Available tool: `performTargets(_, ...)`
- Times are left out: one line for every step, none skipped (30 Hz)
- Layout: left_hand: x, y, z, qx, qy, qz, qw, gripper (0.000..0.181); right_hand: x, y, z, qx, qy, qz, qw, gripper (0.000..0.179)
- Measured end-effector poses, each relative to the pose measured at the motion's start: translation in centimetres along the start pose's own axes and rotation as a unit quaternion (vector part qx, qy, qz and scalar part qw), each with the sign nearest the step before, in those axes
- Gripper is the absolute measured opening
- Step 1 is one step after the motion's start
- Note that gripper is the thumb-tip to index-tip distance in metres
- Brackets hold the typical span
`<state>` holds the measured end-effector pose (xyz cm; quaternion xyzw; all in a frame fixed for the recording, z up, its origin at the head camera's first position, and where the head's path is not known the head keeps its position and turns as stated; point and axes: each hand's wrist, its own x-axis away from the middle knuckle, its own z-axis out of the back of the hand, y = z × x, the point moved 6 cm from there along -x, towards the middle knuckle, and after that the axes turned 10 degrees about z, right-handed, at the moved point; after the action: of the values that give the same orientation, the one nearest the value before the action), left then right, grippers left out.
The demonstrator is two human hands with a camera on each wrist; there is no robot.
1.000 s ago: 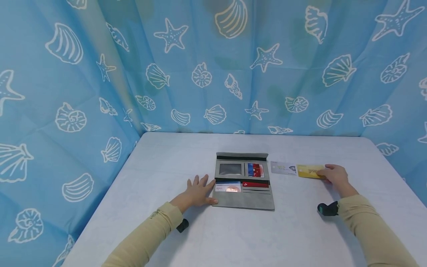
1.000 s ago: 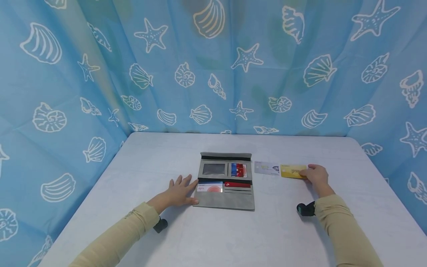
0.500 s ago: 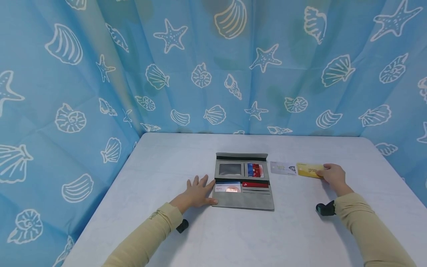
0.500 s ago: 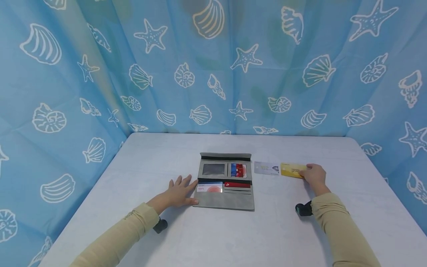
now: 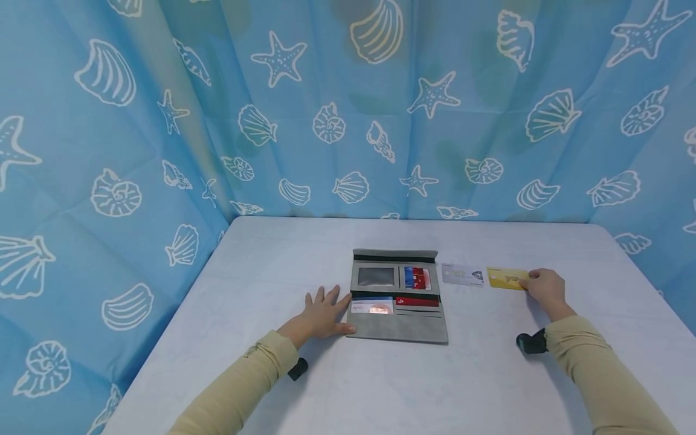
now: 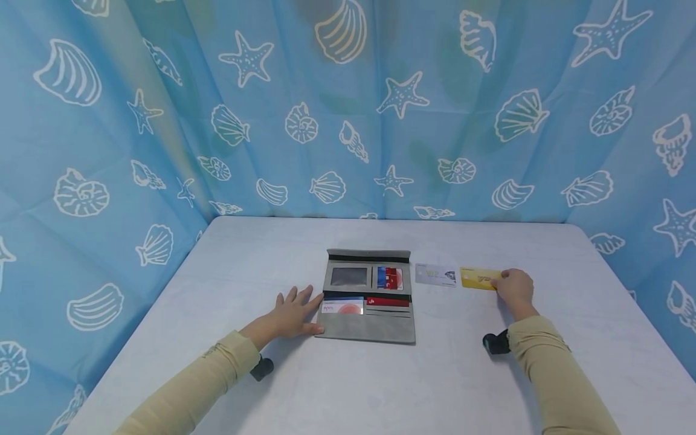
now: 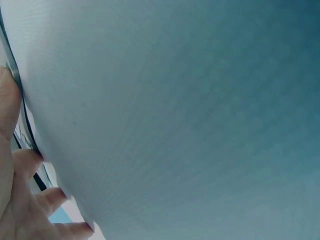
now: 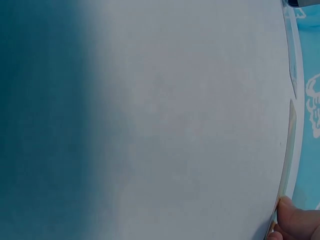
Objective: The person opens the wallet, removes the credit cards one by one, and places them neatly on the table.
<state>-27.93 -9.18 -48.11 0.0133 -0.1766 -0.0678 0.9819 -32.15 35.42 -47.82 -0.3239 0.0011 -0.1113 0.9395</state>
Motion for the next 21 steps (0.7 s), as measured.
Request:
performTargets(0.0, 0.0, 0.0, 0.000, 0.000, 0.000, 1.0000, 0.080, 0.0, -0.1, 0.0, 0.003, -0.002, 0.003, 1.0000, 0.044)
performTargets(0.0, 0.0, 0.0, -0.001, 0.000, 0.000, 1.0000, 0.080, 0.1, -0.1, 0.0, 0.002, -0.004, 0.005, 1.0000, 0.044)
performTargets(0.0, -0.1, 0.0, -0.002, 0.001, 0.000, 1.0000, 0.080, 0.1, -0.1, 0.0, 0.005, -0.005, 0.008, 0.9999, 0.044)
performTargets(0.0, -0.1, 0.0, -0.003, 0.002, 0.000, 1.0000, 0.080, 0.1, -0.1, 0.0, 0.009, -0.006, 0.011, 0.9999, 0.044)
performTargets(0.0, -0.1, 0.0, -0.002, 0.003, 0.000, 1.0000, 0.080, 0.0, -0.1, 0.1, 0.011, -0.005, 0.013, 0.9998, 0.045)
performTargets(0.1, -0.1, 0.0, -0.002, 0.002, 0.000, 1.0000, 0.080, 0.0, 0.0, 0.0, 0.007, -0.006, 0.012, 0.9999, 0.045)
performTargets(0.1, -0.1, 0.0, -0.001, 0.002, 0.000, 1.0000, 0.080, 0.0, 0.1, 0.0, 0.003, -0.005, 0.010, 0.9999, 0.045)
performTargets(0.1, -0.1, 0.0, 0.000, 0.001, 0.000, 1.0000, 0.079, -0.1, 0.2, -0.1, -0.005, -0.006, 0.008, 0.9999, 0.046)
performTargets(0.1, -0.1, 0.0, 0.003, 0.001, 0.000, 1.0000, 0.079, -0.1, 0.4, -0.1, -0.015, -0.006, 0.006, 0.9999, 0.047)
performTargets(0.1, -0.2, 0.0, 0.005, 0.000, 0.000, 1.0000, 0.079, -0.2, 0.6, -0.2, -0.030, -0.007, 0.002, 0.9995, 0.048)
performTargets(0.1, -0.2, 0.0, 0.007, 0.000, 0.000, 1.0000, 0.079, -0.2, 0.8, -0.3, -0.049, -0.008, -0.004, 0.9988, 0.050)
performTargets(0.2, -0.2, 0.0, 0.009, -0.002, 0.000, 1.0000, 0.079, -0.2, 1.0, -0.3, -0.066, -0.009, -0.007, 0.9978, 0.052)
performTargets(0.2, -0.2, 0.0, 0.010, -0.002, 0.000, 0.9999, 0.079, -0.2, 1.2, -0.3, -0.083, -0.010, -0.008, 0.9965, 0.053)
performTargets(0.1, -0.2, 0.0, 0.010, -0.002, 0.001, 1.0000, 0.079, -0.1, 1.3, -0.3, -0.099, -0.013, -0.007, 0.9950, 0.055)
performTargets(0.1, -0.2, 0.0, 0.010, -0.003, 0.001, 0.9999, 0.079, 0.0, 1.4, -0.3, -0.114, -0.016, -0.007, 0.9933, 0.057)
performTargets(0.1, -0.3, -0.1, 0.008, -0.003, 0.002, 1.0000, 0.079, 0.1, 1.5, -0.3, -0.126, -0.019, -0.006, 0.9919, 0.059)
performTargets(0.0, -0.3, -0.2, 0.007, -0.004, 0.002, 1.0000, 0.080, 0.2, 1.5, -0.3, -0.135, -0.022, -0.004, 0.9905, 0.060)
performTargets(0.0, -0.3, -0.2, 0.004, -0.005, 0.002, 1.0000, 0.080, 0.4, 1.4, -0.2, -0.142, -0.024, -0.001, 0.9896, 0.061)
performTargets(-0.1, -0.3, -0.3, 0.002, -0.005, 0.003, 1.0000, 0.080, 0.6, 1.2, -0.2, -0.150, -0.027, 0.000, 0.9884, 0.062)
performTargets(-0.2, -0.3, -0.4, 0.000, -0.005, 0.002, 1.0000, 0.080, 0.9, 1.0, -0.2, -0.155, -0.029, 0.003, 0.9874, 0.063)
performTargets(-0.2, -0.3, -0.4, 0.000, -0.003, 0.001, 1.0000, 0.080, 1.1, 0.8, -0.2, -0.160, -0.030, 0.004, 0.9866, 0.063)
